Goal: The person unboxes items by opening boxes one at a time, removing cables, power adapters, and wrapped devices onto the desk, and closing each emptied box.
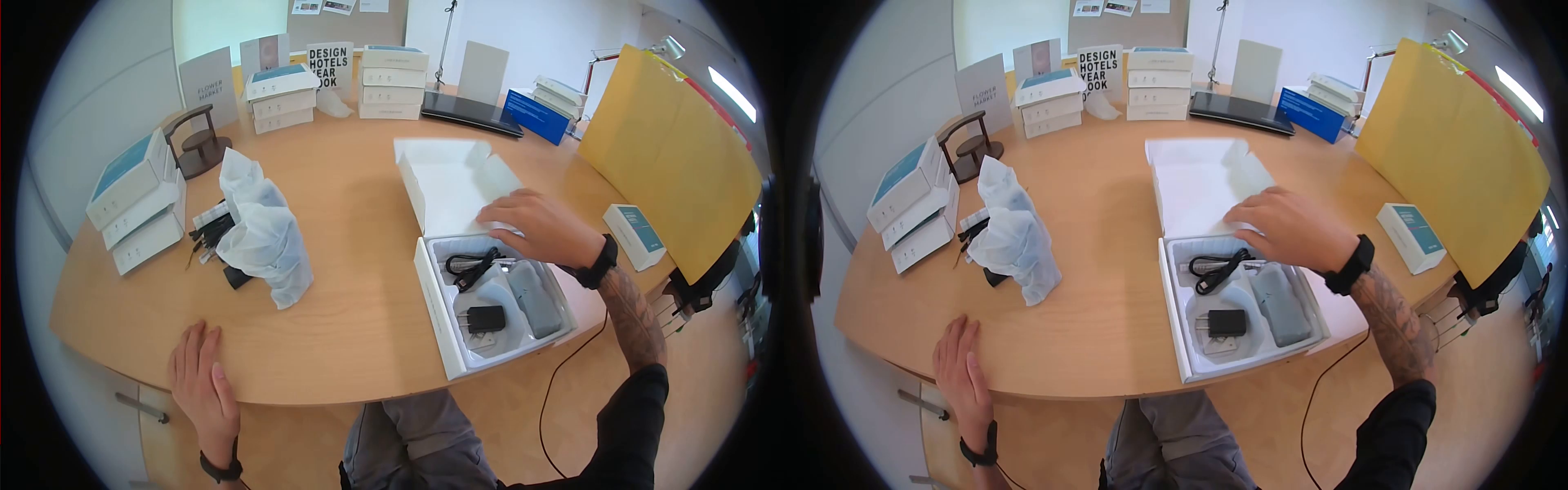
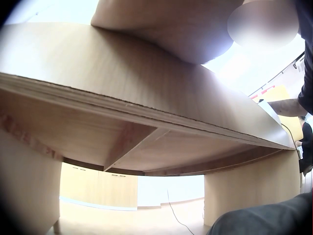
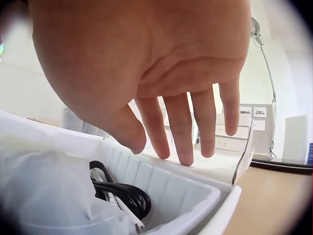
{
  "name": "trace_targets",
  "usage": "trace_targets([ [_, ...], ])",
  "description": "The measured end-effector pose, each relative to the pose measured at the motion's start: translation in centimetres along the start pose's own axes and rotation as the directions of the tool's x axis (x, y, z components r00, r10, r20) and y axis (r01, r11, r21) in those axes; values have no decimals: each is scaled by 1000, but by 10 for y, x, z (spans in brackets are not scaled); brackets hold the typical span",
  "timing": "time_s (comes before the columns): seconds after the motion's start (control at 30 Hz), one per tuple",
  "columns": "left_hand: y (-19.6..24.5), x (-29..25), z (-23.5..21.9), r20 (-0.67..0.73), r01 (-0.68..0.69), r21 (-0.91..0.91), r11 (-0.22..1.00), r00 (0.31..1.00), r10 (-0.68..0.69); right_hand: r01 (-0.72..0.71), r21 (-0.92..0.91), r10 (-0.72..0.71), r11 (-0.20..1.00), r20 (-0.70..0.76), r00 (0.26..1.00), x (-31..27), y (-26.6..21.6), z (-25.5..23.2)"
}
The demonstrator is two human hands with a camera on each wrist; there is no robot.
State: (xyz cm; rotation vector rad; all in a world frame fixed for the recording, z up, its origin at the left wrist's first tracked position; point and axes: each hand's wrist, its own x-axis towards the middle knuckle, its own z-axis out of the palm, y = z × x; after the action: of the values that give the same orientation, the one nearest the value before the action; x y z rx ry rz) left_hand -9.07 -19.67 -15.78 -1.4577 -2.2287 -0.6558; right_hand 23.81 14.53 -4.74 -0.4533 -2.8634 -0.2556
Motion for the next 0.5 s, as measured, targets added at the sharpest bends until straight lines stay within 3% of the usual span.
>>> trace_targets([
  [0.13, 1, 1, -1, 0, 4, -6, 1000, 1000, -4, 22, 7, -21, 1000, -64, 998, 5, -20, -21],
  [0.2, 1, 1, -1, 1, 1, -8, 1000, 1000, -1, -69, -49, 77, 996, 192, 978, 6, -30, -32],
  [0.33, 0, 0, -1, -3, 3, 2, 1000, 1000, -3, -91, -71, 108, 993, 296, 949, 1, -32, -24],
  [0.4, 0, 0, 0, -7, 6, 2, 1000, 1000, -6, -158, -102, 186, 982, 421, 888, 5, -30, -21],
  [0.5, 0, 0, 0, -16, 10, 5, 1000, 1000, -10, -148, -56, 158, 987, 393, 906, 6, -22, -16],
])
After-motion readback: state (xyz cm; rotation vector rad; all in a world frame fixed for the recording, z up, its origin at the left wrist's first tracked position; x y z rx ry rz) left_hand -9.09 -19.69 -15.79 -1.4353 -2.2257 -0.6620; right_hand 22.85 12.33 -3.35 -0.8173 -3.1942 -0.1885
